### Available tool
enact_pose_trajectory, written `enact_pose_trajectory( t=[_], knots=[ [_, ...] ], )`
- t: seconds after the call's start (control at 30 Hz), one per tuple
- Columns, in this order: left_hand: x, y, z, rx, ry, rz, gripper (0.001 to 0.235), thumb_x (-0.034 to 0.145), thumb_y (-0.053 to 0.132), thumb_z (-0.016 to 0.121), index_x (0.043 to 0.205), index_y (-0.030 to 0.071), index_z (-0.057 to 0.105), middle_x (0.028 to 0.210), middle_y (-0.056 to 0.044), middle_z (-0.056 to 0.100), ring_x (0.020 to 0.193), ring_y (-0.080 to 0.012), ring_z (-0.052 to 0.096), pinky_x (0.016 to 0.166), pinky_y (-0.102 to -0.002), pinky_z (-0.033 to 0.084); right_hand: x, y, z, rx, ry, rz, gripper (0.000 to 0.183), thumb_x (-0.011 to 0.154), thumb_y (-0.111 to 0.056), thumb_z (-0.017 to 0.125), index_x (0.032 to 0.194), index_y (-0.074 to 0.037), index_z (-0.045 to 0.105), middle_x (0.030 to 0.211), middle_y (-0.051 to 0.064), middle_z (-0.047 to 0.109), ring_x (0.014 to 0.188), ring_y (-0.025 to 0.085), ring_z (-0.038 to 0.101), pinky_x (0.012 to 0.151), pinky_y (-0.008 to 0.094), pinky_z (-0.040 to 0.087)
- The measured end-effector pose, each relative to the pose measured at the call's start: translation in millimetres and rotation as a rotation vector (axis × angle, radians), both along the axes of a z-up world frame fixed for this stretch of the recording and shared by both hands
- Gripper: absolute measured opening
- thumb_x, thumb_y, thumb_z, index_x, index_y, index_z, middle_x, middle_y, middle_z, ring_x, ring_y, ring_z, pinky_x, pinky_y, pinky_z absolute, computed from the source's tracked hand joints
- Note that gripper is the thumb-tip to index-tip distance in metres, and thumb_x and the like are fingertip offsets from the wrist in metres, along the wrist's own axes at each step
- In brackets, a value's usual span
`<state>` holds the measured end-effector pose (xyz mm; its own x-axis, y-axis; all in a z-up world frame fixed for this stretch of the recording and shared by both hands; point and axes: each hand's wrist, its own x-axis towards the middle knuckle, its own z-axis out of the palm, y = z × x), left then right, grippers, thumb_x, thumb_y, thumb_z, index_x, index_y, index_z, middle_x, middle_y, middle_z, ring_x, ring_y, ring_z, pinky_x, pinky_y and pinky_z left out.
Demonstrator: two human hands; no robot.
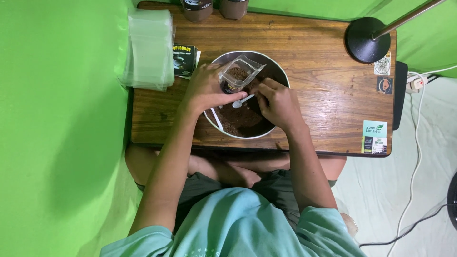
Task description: The person uses a spoon to scoop coffee powder from a bowl into a small plastic bag.
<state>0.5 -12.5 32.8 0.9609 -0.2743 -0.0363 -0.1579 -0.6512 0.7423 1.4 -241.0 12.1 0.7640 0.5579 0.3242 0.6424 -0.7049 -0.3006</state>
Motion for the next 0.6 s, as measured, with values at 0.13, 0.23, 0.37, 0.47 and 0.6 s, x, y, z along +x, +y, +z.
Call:
enact_pose_trajectory(
  t=[0.13,0.23,0.37,0.47,0.6],
  knots=[
    [-5,2,5,0.006,0.025,0.035,0.078,0.077,0.052,0.082,0.13,0.0,0.055,0.128,-0.025,0.063,0.125,-0.0392,0.057,0.117,-0.053,0.031,-1,2,2,-0.076,0.003,0.019,0.006,0.087,-0.01,0.072,0.083,-0.015,0.073,0.076,0.0,0.066,0.073,0.025,0.071,0.061,0.034,0.055],
    [-3,4,-1,-0.017,-0.007,0.019,0.079,0.077,0.052,0.082,0.131,0.001,0.055,0.129,-0.024,0.063,0.126,-0.0386,0.057,0.116,-0.054,0.031,2,1,-5,-0.031,0.053,0.01,0.004,0.086,-0.012,0.073,0.084,-0.016,0.072,0.076,0.002,0.066,0.075,0.029,0.07,0.062,0.04,0.055],
    [-2,4,-5,-0.017,-0.042,0.03,0.078,0.077,0.054,0.083,0.129,0.002,0.057,0.127,-0.024,0.064,0.123,-0.0406,0.059,0.115,-0.056,0.032,5,-9,-12,0.27,0.204,0.079,0.009,0.09,-0.004,0.068,0.09,-0.011,0.074,0.079,0.007,0.066,0.077,0.032,0.07,0.067,0.038,0.054],
    [0,3,-9,-0.012,-0.073,0.032,0.075,0.077,0.054,0.082,0.127,0.003,0.059,0.123,-0.024,0.066,0.121,-0.0418,0.06,0.113,-0.059,0.033,3,-19,-9,0.506,0.346,0.137,0.016,0.089,0.007,0.066,0.09,-0.006,0.074,0.078,0.011,0.067,0.075,0.031,0.068,0.072,0.037,0.053],
    [1,-2,-7,0.022,-0.042,0.052,0.084,0.076,0.063,0.08,0.129,0.0,0.058,0.122,-0.027,0.065,0.12,-0.0427,0.061,0.112,-0.059,0.035,1,-35,-7,0.707,0.446,0.049,0.023,0.09,0.013,0.062,0.095,-0.005,0.076,0.079,0.009,0.065,0.074,0.015,0.06,0.073,0.027,0.05]
  ],
)
